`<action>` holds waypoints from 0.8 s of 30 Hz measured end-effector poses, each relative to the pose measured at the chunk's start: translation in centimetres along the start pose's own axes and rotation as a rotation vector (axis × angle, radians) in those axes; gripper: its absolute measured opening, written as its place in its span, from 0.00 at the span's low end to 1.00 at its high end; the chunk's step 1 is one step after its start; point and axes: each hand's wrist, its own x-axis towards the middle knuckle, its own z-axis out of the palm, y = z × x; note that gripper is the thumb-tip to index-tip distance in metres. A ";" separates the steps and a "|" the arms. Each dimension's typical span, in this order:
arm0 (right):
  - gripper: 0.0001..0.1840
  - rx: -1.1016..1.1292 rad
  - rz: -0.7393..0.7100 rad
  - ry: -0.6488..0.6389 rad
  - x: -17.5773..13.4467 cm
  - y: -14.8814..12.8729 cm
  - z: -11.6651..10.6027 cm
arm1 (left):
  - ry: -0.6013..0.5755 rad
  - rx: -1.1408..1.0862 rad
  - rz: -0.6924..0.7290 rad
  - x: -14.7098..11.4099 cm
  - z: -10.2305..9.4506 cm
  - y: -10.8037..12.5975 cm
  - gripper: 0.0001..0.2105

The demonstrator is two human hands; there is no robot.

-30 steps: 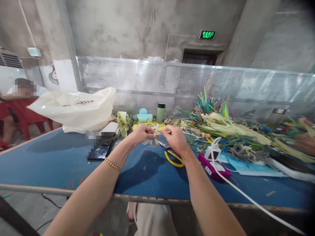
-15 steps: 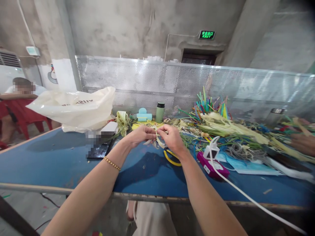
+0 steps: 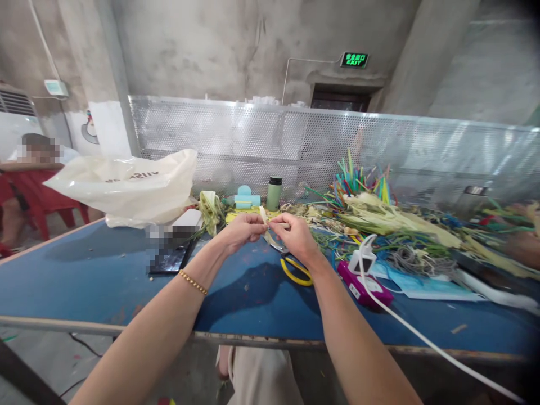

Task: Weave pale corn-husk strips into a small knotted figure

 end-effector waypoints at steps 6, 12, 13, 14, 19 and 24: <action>0.09 -0.018 0.082 -0.017 -0.3 -0.1 0.2 | 0.091 0.145 0.074 0.7 -0.1 -1.5 0.14; 0.09 -0.016 0.095 0.031 -0.2 0.0 0.6 | 0.168 0.157 0.102 0.8 0.1 -1.7 0.11; 0.09 -0.009 0.091 0.048 -0.1 0.1 0.7 | 0.173 0.140 0.102 0.8 0.1 -1.6 0.11; 0.09 -0.006 0.086 0.061 -0.1 0.1 0.7 | 0.180 0.125 0.102 0.7 0.2 -1.5 0.11; 0.08 -0.064 0.054 0.103 0.0 0.1 0.7 | 0.191 0.089 0.101 0.8 0.0 -1.5 0.11; 0.07 -0.075 0.039 0.097 0.0 0.1 0.7 | 0.202 0.087 0.097 0.8 0.0 -1.4 0.10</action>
